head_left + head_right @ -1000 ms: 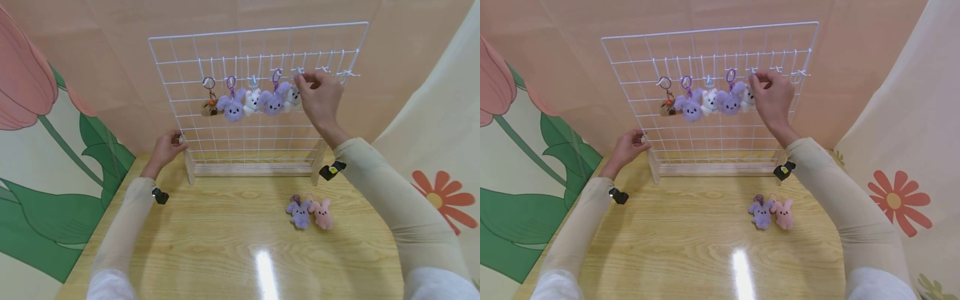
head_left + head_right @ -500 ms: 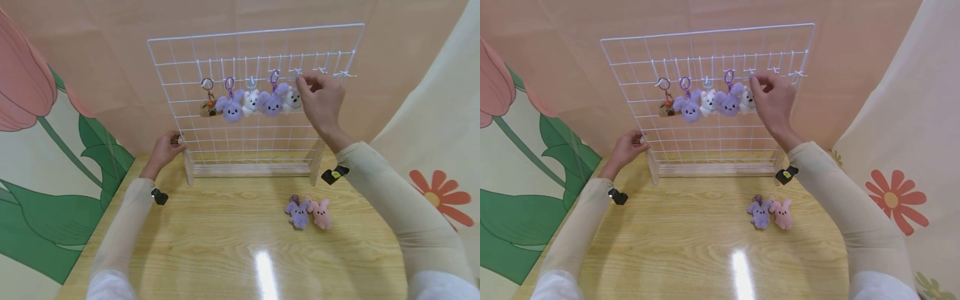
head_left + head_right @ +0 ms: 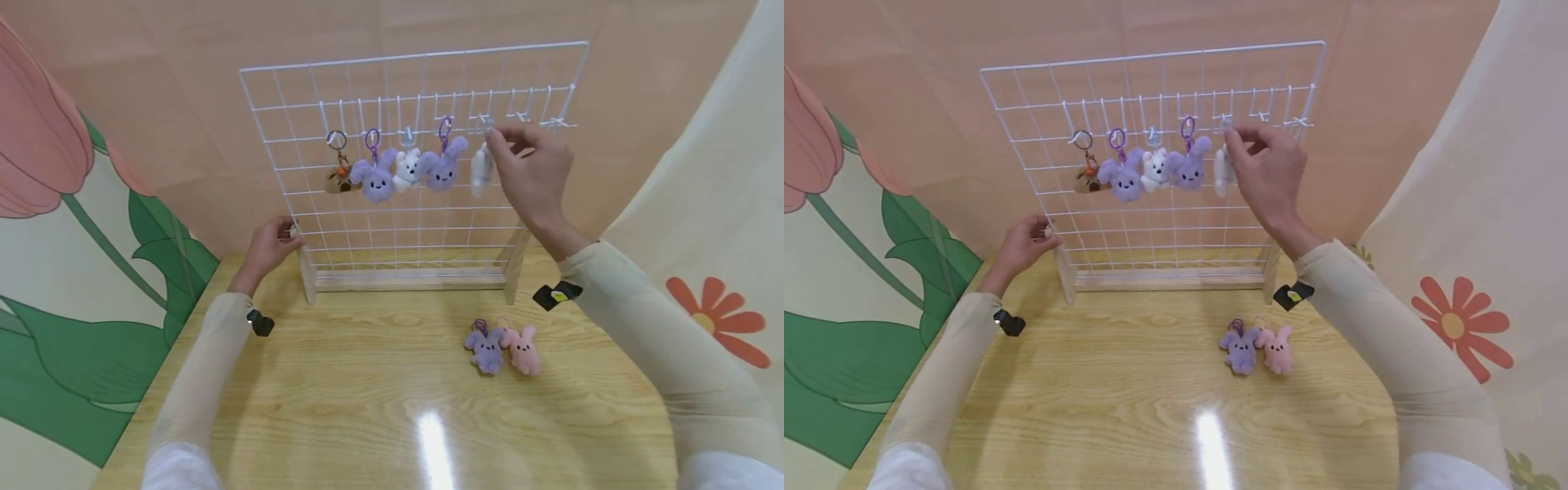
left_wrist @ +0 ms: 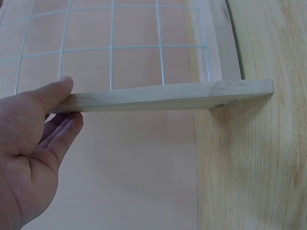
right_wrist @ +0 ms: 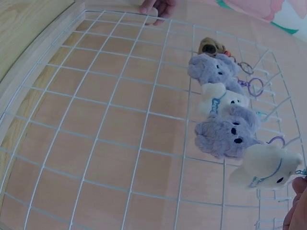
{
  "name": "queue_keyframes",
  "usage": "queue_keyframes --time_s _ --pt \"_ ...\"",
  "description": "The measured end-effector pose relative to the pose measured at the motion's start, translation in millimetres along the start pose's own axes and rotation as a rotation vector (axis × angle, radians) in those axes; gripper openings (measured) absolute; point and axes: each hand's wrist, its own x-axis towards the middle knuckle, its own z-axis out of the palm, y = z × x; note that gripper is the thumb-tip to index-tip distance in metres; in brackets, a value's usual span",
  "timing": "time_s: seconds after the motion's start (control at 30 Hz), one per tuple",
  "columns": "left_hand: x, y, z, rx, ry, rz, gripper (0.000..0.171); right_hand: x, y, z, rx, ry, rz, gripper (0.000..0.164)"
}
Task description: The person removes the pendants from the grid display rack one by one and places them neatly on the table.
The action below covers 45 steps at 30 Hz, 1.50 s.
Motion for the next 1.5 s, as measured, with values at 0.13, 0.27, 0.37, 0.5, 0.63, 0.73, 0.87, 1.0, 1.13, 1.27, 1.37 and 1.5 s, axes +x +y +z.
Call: queue_keyframes --time_s 0.13,0.27,0.37,0.5,0.63,0.73,0.87,1.0,1.13,1.27,1.37,1.5 --pt "0.5 -0.7 0.6 -0.006 -0.002 -0.003 0.048 -5 -2 -3 0.016 -0.003 -0.02 0.023" --pt "1.9 -2.3 1.1 -0.01 0.0 0.004 0.047 -11 -3 -5 0.023 -0.019 -0.033 0.023" --pt "2.3 -2.8 1.0 -0.006 0.002 0.007 0.047 -16 -2 -6 0.017 -0.032 -0.044 0.025" --pt "1.9 -2.5 1.0 -0.006 -0.002 0.002 0.048 -23 -1 -8 0.013 -0.05 -0.065 0.026" --pt "1.0 -1.0 0.6 -0.003 -0.005 -0.005 0.05 -30 0 -10 0.015 -0.069 -0.078 0.025" --pt "0.2 -0.3 0.3 -0.004 -0.005 -0.007 0.049 -36 1 -12 0.008 -0.077 -0.103 0.023" --pt "-0.1 -0.4 0.1 -0.002 -0.004 -0.004 0.047 -44 3 -14 -0.01 -0.089 -0.159 0.021" --pt "0.0 -0.4 0.4 0.007 -0.002 0.009 0.046 -52 6 -17 -0.034 -0.116 -0.212 0.02" --pt "0.1 -0.4 0.0 0.01 -0.002 0.014 0.046 -59 9 -19 -0.039 -0.133 -0.228 0.02" --pt "0.7 -1.1 -0.3 0.014 -0.003 0.013 0.046 -67 12 -21 -0.036 -0.141 -0.242 0.017" --pt "0.6 -0.9 -0.3 0.014 -0.004 0.009 0.046 -72 15 -23 -0.044 -0.154 -0.253 0.015" --pt "-0.1 -0.4 0.1 0.01 -0.003 0.003 0.046 -78 20 -24 -0.059 -0.175 -0.258 0.015"
